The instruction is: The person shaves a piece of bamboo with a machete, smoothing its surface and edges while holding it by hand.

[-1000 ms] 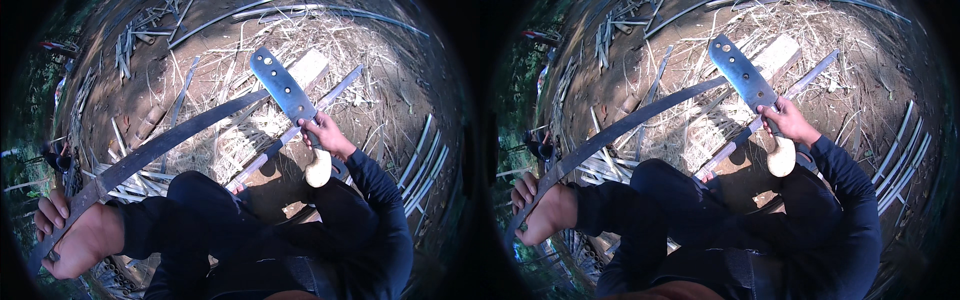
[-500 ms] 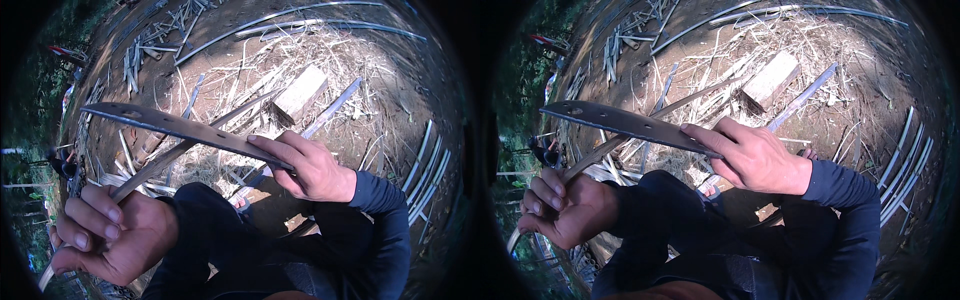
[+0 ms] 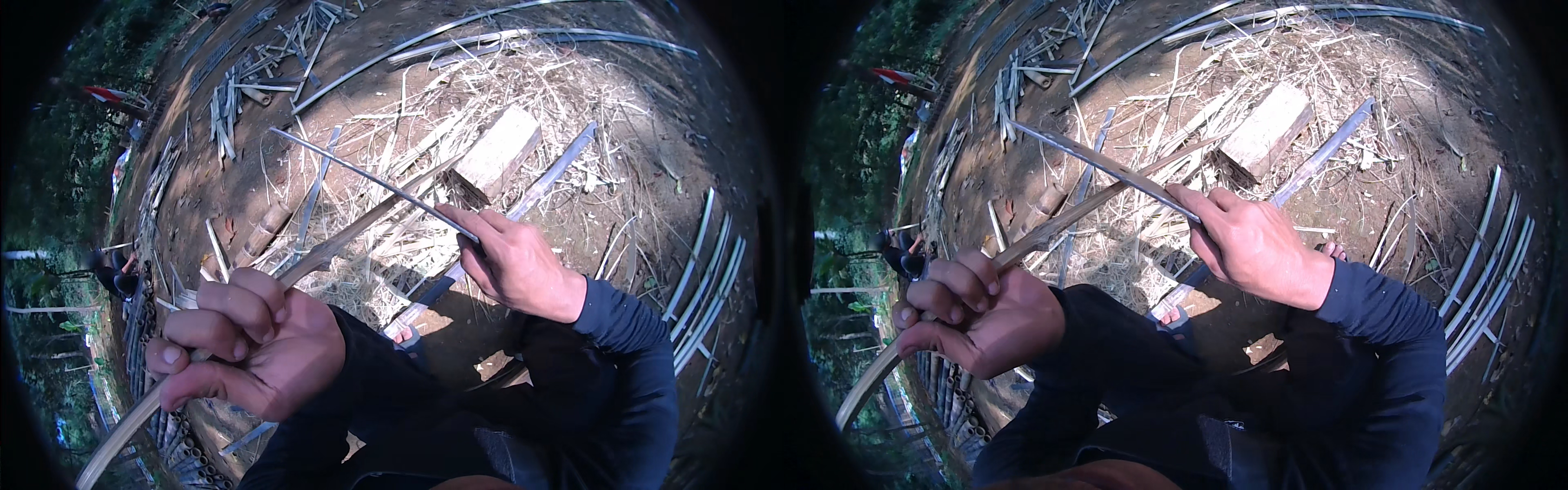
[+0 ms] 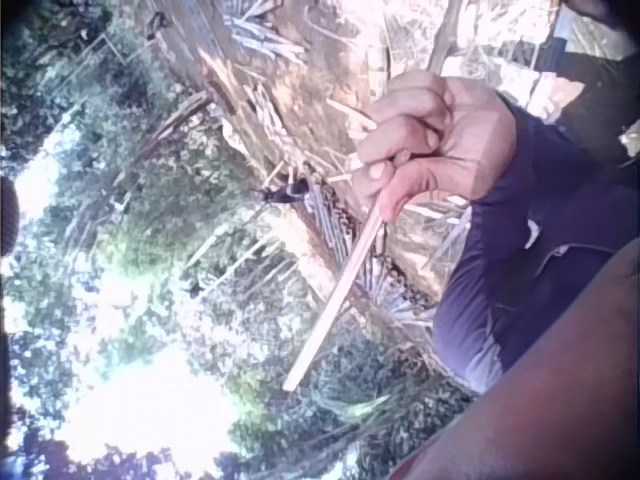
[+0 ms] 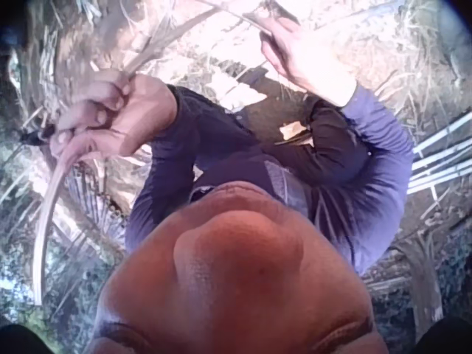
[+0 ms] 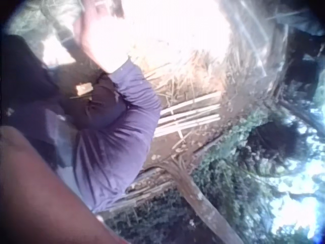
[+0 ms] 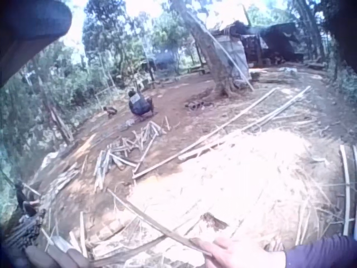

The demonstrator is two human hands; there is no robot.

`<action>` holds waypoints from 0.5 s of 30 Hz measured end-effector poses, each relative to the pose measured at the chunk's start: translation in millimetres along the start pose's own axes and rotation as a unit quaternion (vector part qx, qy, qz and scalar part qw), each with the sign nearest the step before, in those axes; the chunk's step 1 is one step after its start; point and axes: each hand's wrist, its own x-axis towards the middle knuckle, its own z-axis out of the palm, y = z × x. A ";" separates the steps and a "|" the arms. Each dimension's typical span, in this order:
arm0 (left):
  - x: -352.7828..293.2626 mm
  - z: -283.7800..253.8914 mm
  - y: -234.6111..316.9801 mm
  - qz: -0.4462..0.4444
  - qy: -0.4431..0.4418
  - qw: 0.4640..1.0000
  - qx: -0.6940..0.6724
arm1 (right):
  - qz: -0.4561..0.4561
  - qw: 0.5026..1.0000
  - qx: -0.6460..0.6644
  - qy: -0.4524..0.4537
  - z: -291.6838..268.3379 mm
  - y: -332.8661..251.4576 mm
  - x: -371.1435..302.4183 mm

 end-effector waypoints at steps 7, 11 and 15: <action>-8.1 -12.4 -12.1 -0.006 0.025 0.998 0.060 | -0.044 0.997 0.046 -0.040 -2.9 -12.3 2.9; -20.6 -18.5 -23.2 -0.020 0.019 0.997 0.066 | 0.051 0.997 0.047 -0.028 12.8 36.3 -3.6; -20.0 -39.7 -13.8 -0.017 0.035 0.997 0.062 | -0.046 0.995 0.039 -0.077 4.0 -4.1 1.9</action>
